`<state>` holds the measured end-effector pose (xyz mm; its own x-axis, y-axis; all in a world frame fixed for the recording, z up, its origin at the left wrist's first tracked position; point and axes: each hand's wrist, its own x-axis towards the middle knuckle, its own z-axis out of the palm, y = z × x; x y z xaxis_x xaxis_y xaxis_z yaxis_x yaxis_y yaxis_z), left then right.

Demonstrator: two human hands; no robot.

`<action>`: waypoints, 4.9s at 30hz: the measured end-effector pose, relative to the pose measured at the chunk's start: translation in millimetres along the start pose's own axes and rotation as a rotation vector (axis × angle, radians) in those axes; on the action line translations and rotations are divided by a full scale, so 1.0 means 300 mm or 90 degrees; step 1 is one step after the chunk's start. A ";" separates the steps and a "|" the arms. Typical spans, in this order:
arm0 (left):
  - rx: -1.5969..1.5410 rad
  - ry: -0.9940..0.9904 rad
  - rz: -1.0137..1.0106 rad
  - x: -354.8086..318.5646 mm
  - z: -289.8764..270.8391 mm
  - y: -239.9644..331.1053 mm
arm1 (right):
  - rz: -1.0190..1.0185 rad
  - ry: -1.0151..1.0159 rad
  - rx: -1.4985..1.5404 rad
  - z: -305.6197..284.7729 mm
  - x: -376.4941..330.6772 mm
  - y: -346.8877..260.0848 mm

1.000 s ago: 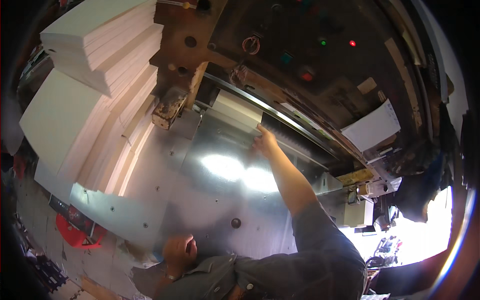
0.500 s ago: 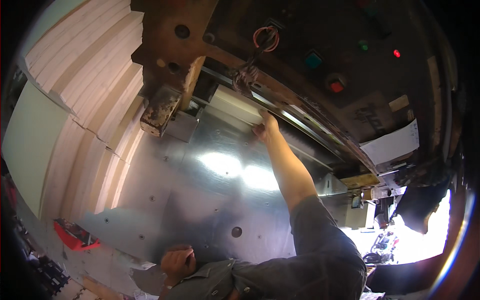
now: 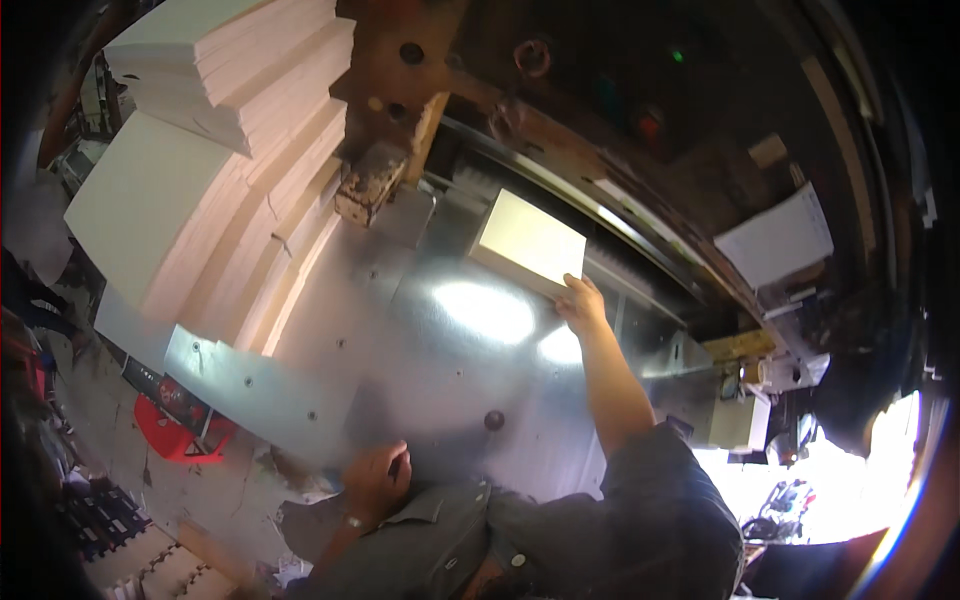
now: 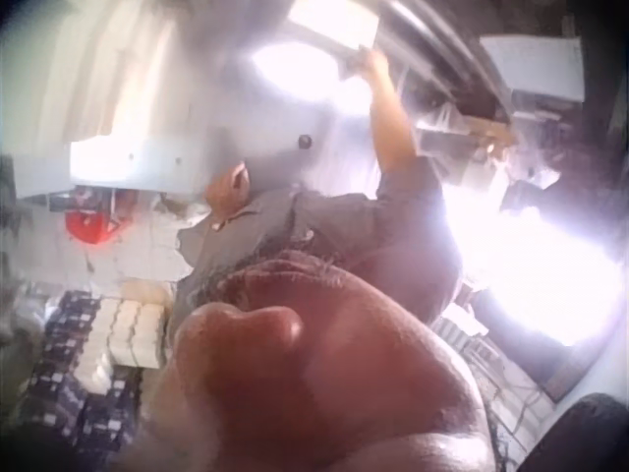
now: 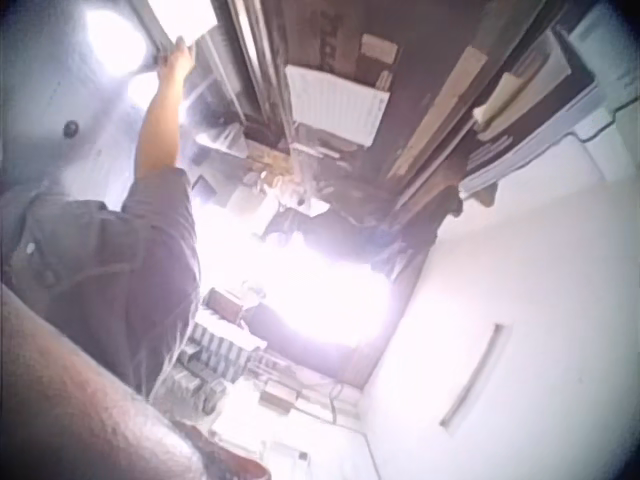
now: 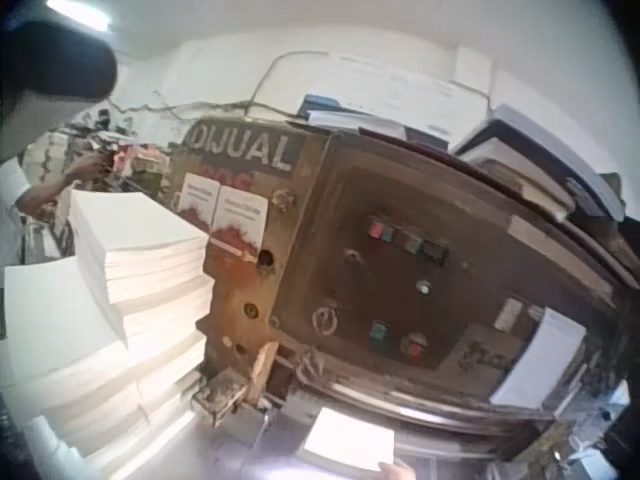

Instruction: The person aligns and stacks printed paper blocks by hand, flips through the edges, and loads the stacks into a paper cutting machine, pushing and aligning them against the back guide.

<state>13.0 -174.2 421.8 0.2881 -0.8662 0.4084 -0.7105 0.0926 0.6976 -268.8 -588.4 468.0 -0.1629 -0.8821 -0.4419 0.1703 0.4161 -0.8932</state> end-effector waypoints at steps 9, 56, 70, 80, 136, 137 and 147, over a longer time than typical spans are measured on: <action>-0.136 -0.051 -0.207 0.020 -0.041 -0.018 | 0.056 -0.210 -0.208 -0.274 -0.508 0.121; 0.169 -0.287 0.282 0.192 -0.205 0.319 | -0.213 -0.576 -0.490 -0.154 -0.933 0.123; 0.135 -0.132 0.256 0.110 -0.171 0.290 | -0.379 -0.648 -0.570 -0.062 -0.976 0.092; 0.075 -0.038 0.279 0.090 -0.149 0.279 | -0.474 -0.461 -0.675 -0.027 -1.017 0.058; -0.161 0.052 -0.097 0.208 -0.144 0.018 | -0.669 -0.463 -0.699 -0.021 -1.128 -0.156; -0.201 0.024 -0.197 0.219 -0.140 0.010 | -0.705 -0.411 -0.733 -0.016 -1.127 -0.156; -0.343 -0.117 -0.368 0.434 0.068 -0.111 | -0.517 -0.305 -0.938 -0.047 -0.998 0.256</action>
<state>61.0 -300.2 439.7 0.3708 -0.9123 -0.1737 -0.0611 -0.2106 0.9757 -220.5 -289.0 530.6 0.5711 -0.8183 -0.0652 -0.7935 -0.5300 -0.2990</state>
